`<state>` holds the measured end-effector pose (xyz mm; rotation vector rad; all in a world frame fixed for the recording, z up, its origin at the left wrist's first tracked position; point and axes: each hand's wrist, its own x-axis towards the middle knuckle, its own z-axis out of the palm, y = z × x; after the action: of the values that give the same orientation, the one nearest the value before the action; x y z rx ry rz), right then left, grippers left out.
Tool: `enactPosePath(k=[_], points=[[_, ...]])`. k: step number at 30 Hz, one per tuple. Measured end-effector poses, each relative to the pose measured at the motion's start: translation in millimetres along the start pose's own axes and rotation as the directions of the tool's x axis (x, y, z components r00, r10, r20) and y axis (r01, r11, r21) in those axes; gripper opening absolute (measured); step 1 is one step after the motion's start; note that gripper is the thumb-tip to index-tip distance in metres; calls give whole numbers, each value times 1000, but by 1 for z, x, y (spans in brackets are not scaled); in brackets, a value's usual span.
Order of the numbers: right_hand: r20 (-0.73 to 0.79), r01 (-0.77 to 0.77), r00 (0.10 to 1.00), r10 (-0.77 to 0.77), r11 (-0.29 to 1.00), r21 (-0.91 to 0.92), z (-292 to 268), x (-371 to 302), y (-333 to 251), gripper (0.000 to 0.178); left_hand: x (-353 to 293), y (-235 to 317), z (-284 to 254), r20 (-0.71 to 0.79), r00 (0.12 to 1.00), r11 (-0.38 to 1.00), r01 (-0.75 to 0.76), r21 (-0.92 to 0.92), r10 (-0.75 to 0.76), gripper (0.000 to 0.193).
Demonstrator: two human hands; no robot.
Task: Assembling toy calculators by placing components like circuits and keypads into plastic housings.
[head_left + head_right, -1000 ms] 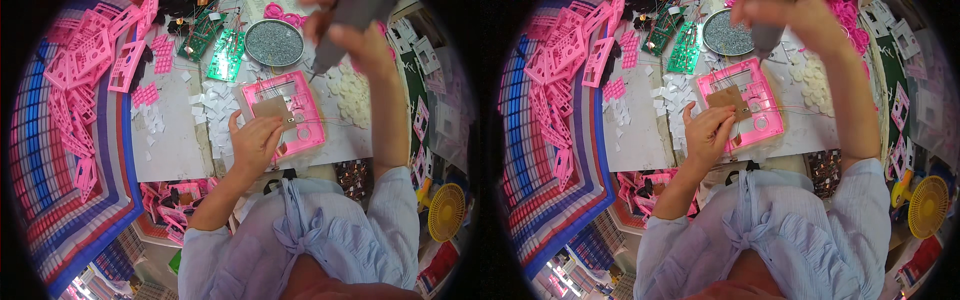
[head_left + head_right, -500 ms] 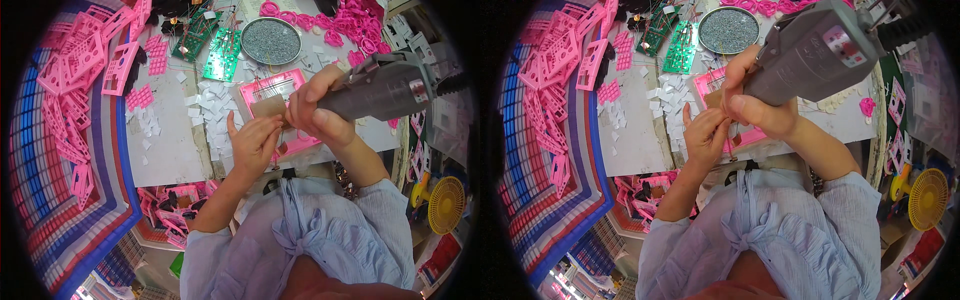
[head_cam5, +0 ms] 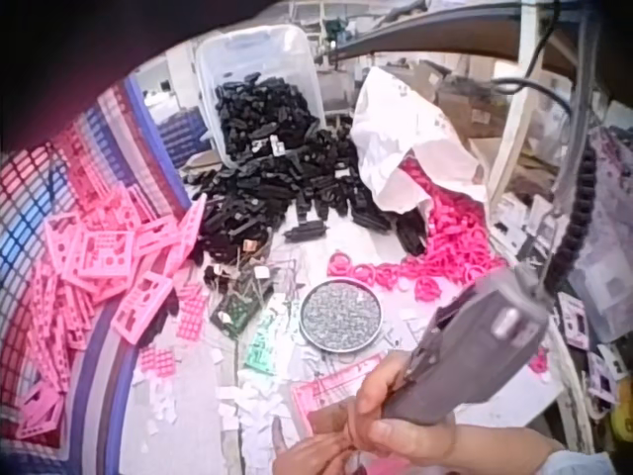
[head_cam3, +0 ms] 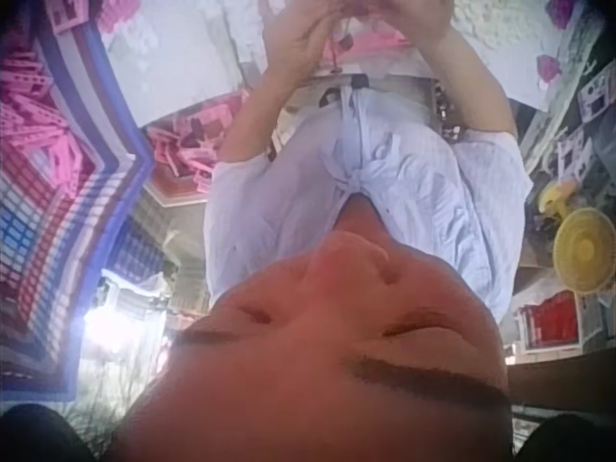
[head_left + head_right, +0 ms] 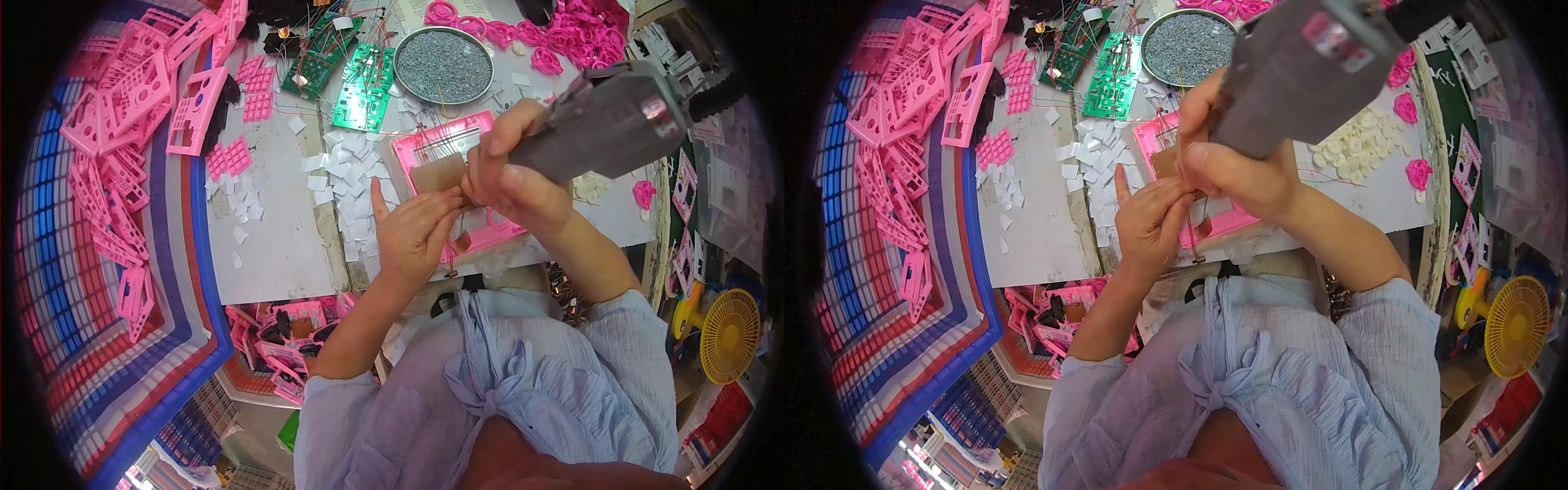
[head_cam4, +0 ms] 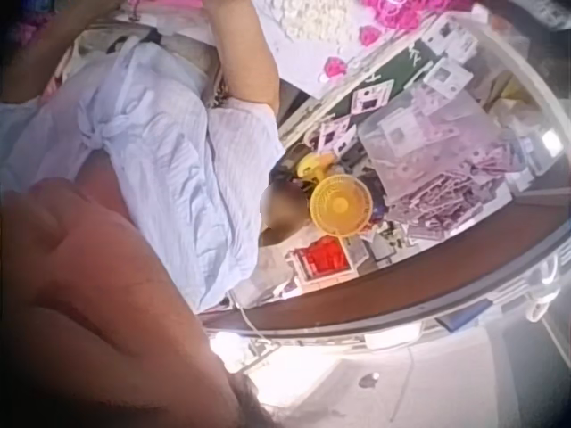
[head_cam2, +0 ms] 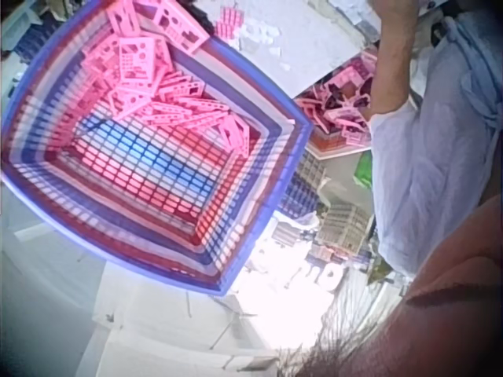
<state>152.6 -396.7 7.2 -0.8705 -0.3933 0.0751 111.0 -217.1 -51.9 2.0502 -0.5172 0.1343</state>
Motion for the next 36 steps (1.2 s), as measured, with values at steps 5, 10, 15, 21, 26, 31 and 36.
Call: enactPosePath(k=[5,10,15,21,26,31,36], points=[[-20,56,998,-65,948,-313,-12,10,-1,19,2,3,-2,60,997,995,-50,91,45,6],[19,56,998,-53,885,-463,-17,22,8,21,4,8,-3,91,988,971,-143,192,128,6],[31,48,999,-37,862,-504,-17,19,14,22,4,4,-3,98,984,966,-169,198,152,8],[117,114,992,-54,798,-592,-20,14,25,24,1,5,-4,80,991,982,-122,145,111,11],[106,122,991,-77,836,-536,-16,23,8,17,-2,10,-7,78,995,995,-65,80,58,7],[192,44,981,-35,998,-46,9,18,-15,27,7,14,-10,30,1000,1000,4,16,-4,3],[178,129,977,-118,990,-53,10,11,-11,25,12,17,-9,9,1000,1000,-13,-22,14,5]])
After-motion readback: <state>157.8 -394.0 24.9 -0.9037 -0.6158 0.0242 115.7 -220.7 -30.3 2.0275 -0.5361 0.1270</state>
